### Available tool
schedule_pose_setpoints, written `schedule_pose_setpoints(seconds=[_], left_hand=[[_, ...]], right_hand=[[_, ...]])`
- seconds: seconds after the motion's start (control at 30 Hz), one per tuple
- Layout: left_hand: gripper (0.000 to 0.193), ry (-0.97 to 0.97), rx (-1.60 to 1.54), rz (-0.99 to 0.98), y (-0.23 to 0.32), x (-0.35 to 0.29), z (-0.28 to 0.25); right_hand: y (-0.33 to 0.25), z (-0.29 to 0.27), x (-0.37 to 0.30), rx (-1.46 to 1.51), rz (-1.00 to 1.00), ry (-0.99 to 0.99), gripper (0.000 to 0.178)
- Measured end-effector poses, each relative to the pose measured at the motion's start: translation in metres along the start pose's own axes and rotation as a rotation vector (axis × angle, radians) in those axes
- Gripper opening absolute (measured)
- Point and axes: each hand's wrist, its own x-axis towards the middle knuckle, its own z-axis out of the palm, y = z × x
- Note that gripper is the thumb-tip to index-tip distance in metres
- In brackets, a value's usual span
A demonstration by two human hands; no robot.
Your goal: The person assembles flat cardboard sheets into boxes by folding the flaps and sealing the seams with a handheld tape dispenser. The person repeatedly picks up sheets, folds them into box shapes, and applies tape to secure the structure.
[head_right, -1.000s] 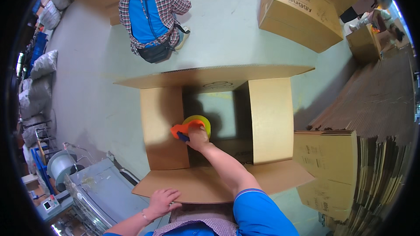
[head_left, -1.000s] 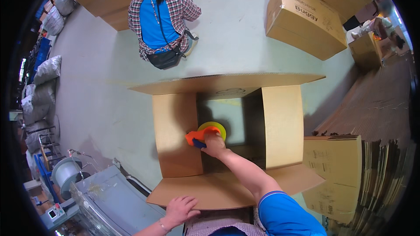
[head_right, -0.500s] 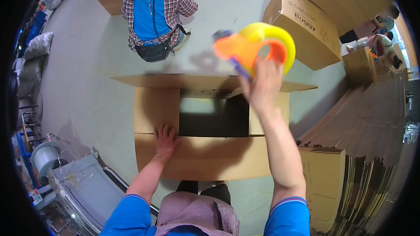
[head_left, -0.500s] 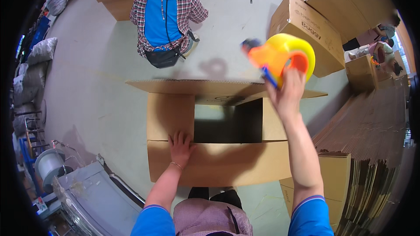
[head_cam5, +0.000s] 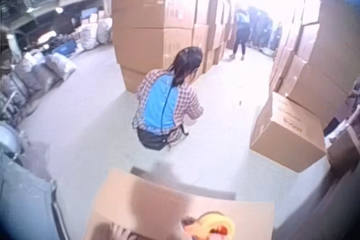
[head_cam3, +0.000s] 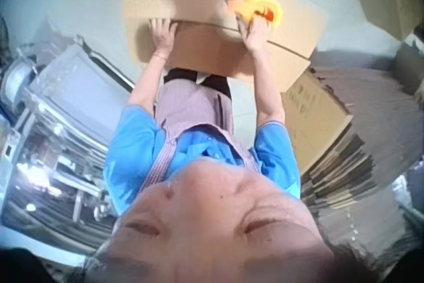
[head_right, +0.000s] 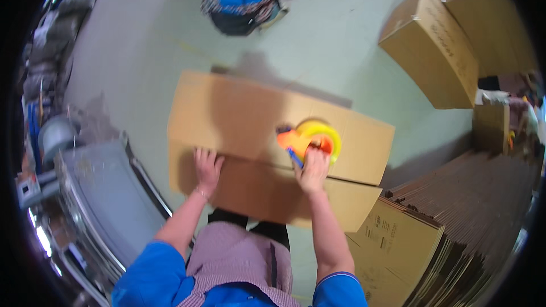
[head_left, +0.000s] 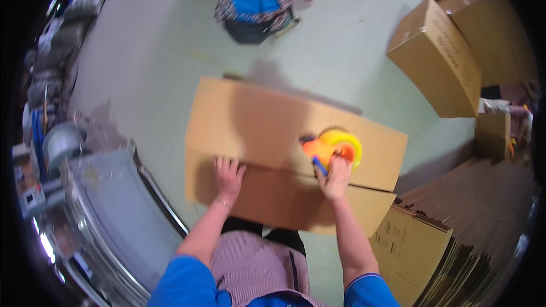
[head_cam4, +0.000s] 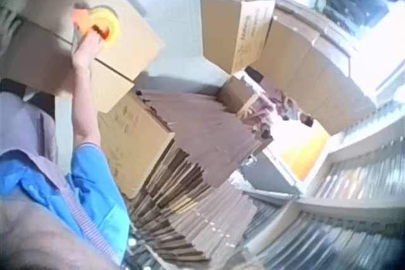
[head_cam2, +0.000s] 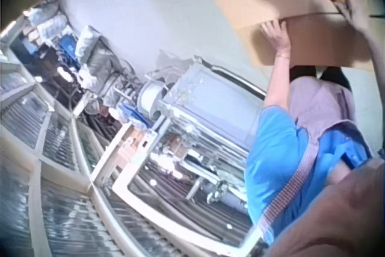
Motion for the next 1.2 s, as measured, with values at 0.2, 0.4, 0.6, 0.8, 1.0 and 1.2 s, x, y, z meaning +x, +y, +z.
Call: schedule_pose_setpoints(seconds=[0.2, 0.4, 0.6, 0.8, 1.0, 1.2], left_hand=[[0.023, 0.23, -0.342, -0.117, 0.016, 0.031, -0.033], [0.045, 0.072, -0.151, -0.034, 0.033, 0.048, -0.049], [0.083, -0.191, 0.126, -0.038, -0.013, 0.053, 0.011], [0.071, -0.177, 0.121, 0.003, -0.009, 0.06, -0.001], [0.038, -0.217, -0.936, -0.587, 0.019, 0.057, -0.038], [0.039, -0.636, -1.606, -0.782, 0.047, 0.086, -0.069]], right_hand=[[-0.003, -0.023, 0.051, -0.002, 0.055, -0.077, 0.045], [0.015, -0.009, 0.048, -0.028, 0.078, -0.112, 0.042], [-0.022, -0.057, 0.08, 0.674, 0.453, -0.394, 0.039], [-0.067, -0.026, 0.074, 0.85, 0.366, -0.763, 0.034], [-0.065, -0.001, 0.071, 0.846, 0.366, -0.817, 0.034], [-0.056, 0.001, 0.066, 0.805, 0.324, -0.784, 0.037]])
